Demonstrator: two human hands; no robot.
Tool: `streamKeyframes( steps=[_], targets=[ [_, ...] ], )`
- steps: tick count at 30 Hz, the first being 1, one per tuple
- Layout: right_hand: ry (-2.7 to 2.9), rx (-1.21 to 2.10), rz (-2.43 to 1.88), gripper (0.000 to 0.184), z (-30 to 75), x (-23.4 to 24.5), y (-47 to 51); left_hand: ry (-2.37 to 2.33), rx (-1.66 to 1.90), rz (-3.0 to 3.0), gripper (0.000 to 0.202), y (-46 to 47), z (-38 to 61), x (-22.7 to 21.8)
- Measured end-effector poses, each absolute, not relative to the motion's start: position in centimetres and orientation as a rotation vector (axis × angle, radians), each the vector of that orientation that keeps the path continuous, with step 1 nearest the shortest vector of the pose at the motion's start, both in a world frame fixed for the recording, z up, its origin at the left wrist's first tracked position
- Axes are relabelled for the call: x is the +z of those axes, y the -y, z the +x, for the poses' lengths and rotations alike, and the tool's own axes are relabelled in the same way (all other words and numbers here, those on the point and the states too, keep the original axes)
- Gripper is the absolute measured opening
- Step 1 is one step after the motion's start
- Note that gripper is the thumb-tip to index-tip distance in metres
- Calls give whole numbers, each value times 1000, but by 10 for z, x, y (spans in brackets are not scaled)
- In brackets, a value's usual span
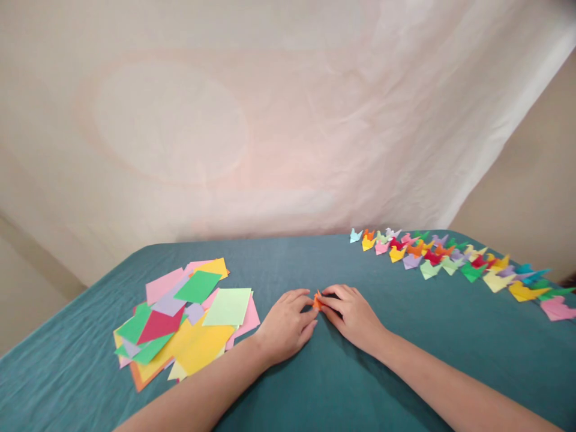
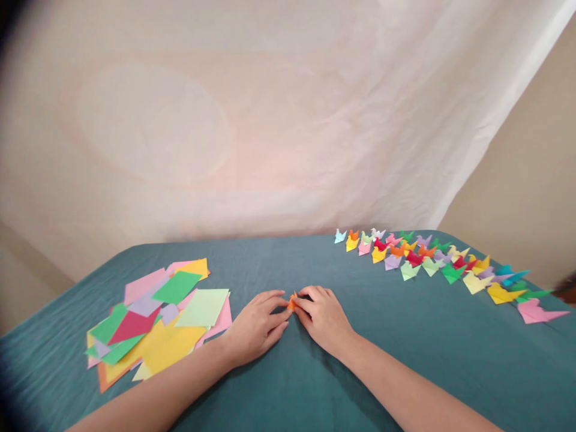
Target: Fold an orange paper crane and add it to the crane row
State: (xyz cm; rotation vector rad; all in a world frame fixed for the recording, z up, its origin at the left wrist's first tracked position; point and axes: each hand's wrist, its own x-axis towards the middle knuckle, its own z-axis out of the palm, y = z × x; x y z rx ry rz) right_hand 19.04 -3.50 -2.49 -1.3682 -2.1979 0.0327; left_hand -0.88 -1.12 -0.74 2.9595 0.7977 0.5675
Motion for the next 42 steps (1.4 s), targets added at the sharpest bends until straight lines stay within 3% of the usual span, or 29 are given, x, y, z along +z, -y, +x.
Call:
streamKeyframes(
  steps=[10, 15, 25, 35, 39, 42],
  targets=[
    [2166, 52, -1385, 30, 191, -26, 34, -817, 687, 2769, 22, 11, -7, -6],
    [2148, 157, -1310, 23, 193, -29, 34, -979, 685, 2625, 14, 11, -9, -7],
    [2082, 214, -1167, 14, 193, -31, 32, -1090, 732, 2351, 24, -7, -2, -10],
    [2030, 151, -1227, 16, 194, -28, 33, -1047, 782, 2397, 3, -17, 17, -14],
    [2015, 144, -1239, 26, 194, -24, 36, -1000, 773, 2428, 6, -15, 15, -16],
    [1944, 138, -1272, 22, 194, -23, 36, -988, 768, 2448, 6, -14, 15, -16]
  ],
)
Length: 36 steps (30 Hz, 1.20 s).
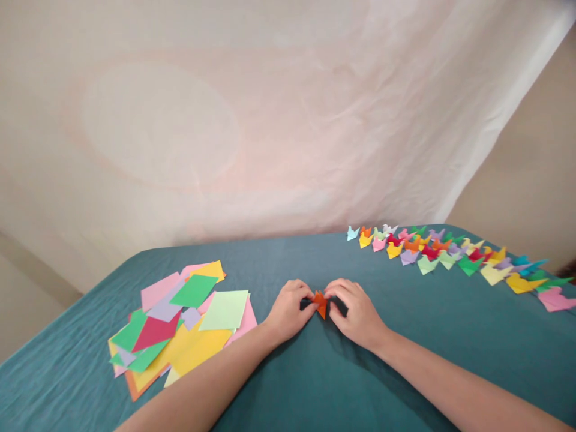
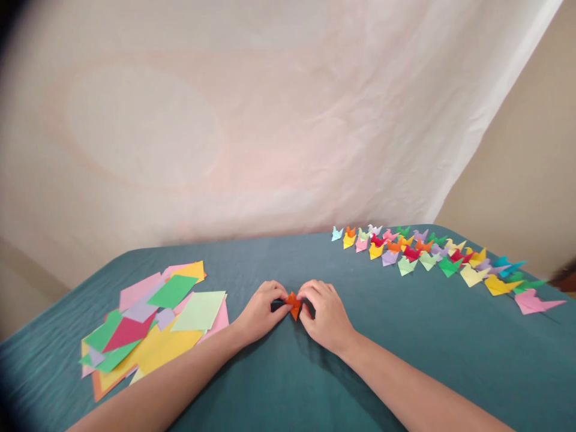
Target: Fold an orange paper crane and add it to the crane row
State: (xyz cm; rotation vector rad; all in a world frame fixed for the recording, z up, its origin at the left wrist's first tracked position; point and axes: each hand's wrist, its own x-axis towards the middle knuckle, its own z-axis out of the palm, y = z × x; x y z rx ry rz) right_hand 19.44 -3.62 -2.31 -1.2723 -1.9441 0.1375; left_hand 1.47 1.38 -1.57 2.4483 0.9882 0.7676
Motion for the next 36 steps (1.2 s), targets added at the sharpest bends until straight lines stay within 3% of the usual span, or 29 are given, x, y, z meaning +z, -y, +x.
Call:
streamKeyframes(
  steps=[9, 36],
  targets=[
    [2000, 254, -1292, 8, 197, -30, 28, -954, 744, 2488, 7, -13, 15, -15],
    [1975, 237, -1177, 13, 193, -22, 32, -919, 743, 2525, 11, -12, 16, -11]
  ],
)
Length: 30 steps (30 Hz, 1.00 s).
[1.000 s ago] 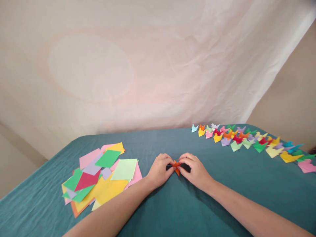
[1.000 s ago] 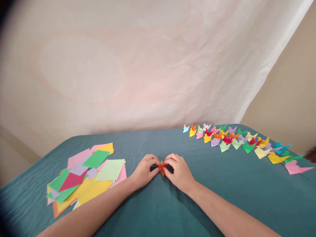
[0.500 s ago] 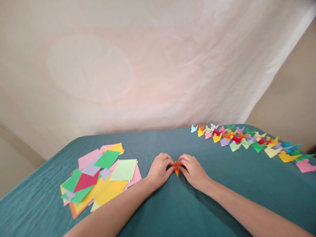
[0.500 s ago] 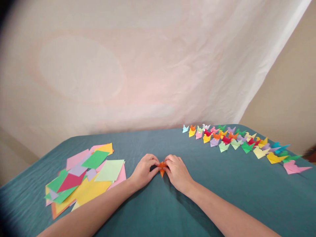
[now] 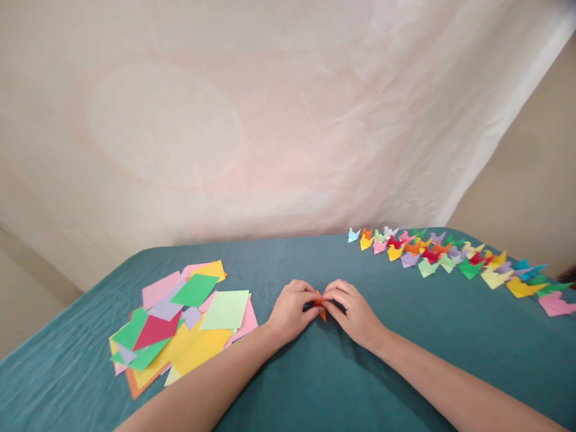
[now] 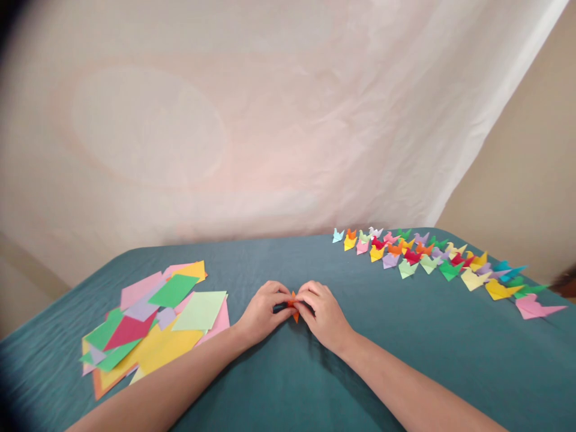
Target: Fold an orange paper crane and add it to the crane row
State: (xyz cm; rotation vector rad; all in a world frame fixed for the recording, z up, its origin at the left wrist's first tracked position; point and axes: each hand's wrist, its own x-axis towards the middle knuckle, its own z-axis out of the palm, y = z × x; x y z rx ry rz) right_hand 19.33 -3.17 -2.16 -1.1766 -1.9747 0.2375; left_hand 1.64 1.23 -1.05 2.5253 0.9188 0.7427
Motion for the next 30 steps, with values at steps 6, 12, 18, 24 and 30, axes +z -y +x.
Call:
streamKeyframes(
  steps=[6, 12, 18, 24, 30],
  targets=[
    [1932, 345, -1149, 14, 193, -20, 33, -898, 722, 2468, 17, -15, 16, -12],
    [1862, 488, -1102, 17, 193, -18, 30, -891, 712, 2410, 23, -17, 16, -13],
    [1799, 583, -1124, 15, 195, -19, 27, -893, 744, 2363, 24, -17, 16, -13],
    [1761, 631, -1161, 14, 197, -24, 24, -905, 768, 2341, 23, -18, 16, -13],
    [1754, 663, -1183, 14, 198, -24, 23, -908, 794, 2341, 22, -18, 15, -14]
  ],
)
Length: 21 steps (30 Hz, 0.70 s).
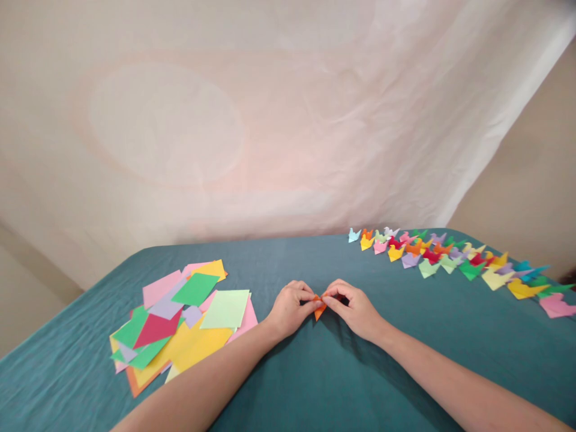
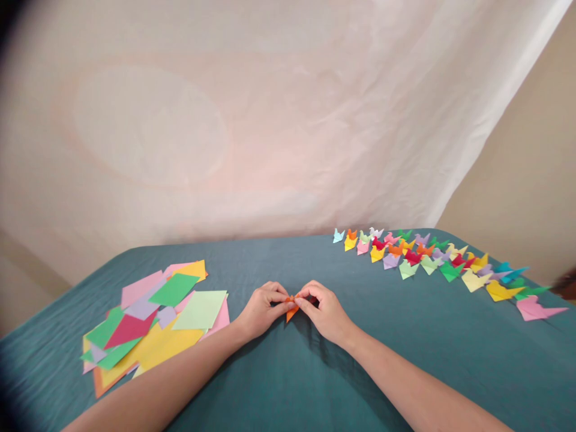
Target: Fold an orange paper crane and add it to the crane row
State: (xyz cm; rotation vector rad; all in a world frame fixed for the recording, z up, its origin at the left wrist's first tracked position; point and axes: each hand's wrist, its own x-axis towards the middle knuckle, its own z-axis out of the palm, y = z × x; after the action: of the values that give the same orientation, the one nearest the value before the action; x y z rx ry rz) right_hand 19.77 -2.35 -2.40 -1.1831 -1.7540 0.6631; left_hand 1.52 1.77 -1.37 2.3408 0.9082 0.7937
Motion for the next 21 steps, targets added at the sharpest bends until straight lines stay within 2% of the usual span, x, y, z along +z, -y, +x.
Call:
streamKeyframes(
  steps=[21],
  targets=[
    [1749, 749, -1222, 14, 197, -22, 22, -880, 776, 2334, 21, -16, 16, -10]
  ],
)
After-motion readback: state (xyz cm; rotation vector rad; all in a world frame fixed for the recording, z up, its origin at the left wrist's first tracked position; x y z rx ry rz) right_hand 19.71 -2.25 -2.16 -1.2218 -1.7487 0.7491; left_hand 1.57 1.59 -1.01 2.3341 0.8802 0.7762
